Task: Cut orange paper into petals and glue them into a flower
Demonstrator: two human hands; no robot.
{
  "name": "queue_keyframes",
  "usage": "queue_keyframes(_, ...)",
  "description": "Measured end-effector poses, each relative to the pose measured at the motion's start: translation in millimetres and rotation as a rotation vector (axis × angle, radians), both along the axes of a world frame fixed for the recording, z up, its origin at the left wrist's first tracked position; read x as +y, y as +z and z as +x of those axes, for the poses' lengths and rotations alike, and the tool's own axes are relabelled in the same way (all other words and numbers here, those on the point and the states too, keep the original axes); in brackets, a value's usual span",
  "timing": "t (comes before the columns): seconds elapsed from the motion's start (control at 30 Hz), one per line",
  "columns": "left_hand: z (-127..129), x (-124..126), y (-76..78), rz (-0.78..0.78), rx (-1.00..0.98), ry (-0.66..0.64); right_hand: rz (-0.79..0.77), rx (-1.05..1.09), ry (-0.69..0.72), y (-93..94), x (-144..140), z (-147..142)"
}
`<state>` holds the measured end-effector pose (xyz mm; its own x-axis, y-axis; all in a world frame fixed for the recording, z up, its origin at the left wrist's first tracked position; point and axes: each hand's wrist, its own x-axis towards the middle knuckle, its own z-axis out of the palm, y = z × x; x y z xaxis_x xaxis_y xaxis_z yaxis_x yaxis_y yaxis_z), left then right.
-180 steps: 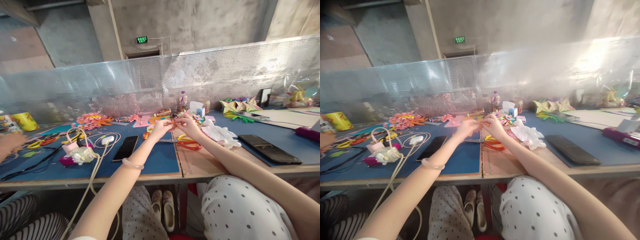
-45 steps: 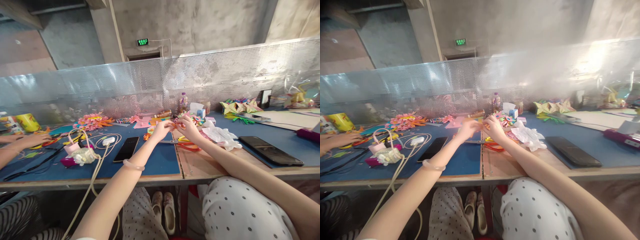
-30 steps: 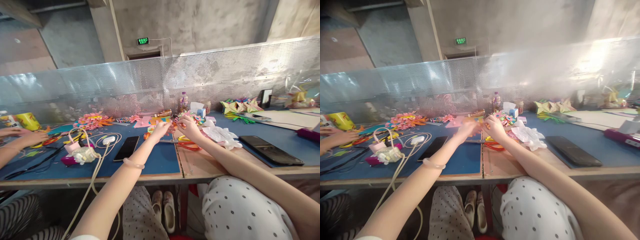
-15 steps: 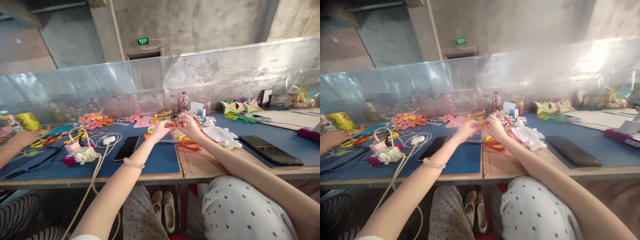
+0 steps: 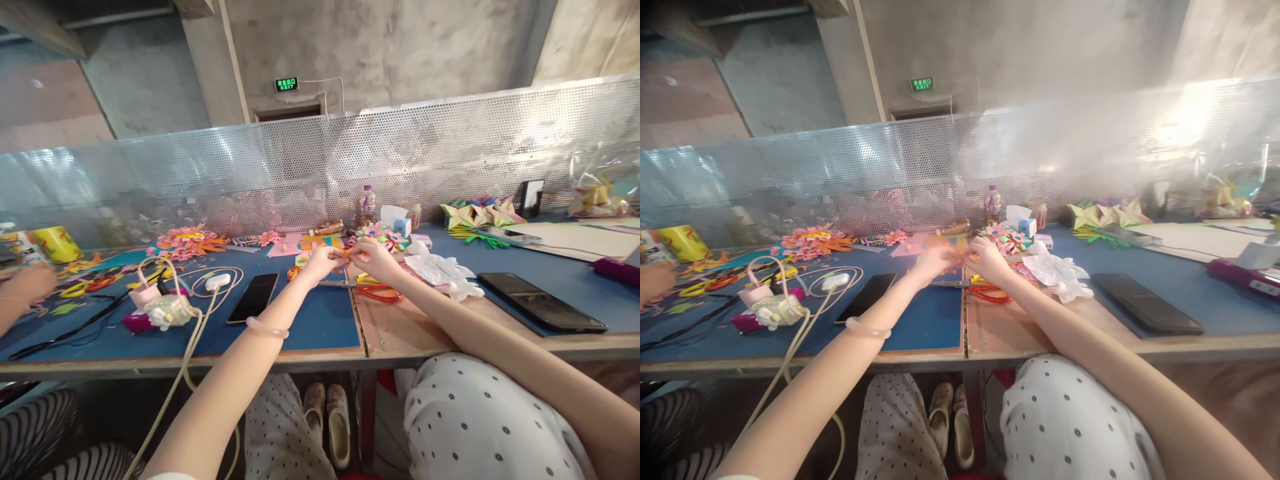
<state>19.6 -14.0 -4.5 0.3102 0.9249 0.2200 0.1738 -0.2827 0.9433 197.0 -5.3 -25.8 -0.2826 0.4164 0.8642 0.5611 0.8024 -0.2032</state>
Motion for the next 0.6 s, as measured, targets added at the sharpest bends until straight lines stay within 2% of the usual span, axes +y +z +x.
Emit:
queue_keyframes(0.17,-3,2,-2.9,-0.237,-0.088,-0.154,0.093,-0.124,-0.144,1.2,-3,2)
queue_keyframes(0.3,-3,-3,1.4,-0.423,-0.140,-0.215,0.179,-0.285,-0.241,3.6,-9,2)
queue_keyframes(0.43,-1,-6,5.8,-0.389,-0.250,-0.285,0.221,-0.393,-0.248,4.3,-12,2)
queue_keyframes(0.6,3,-2,2.9,-0.346,-0.257,-0.199,0.216,-0.403,-0.243,3.4,-12,1)
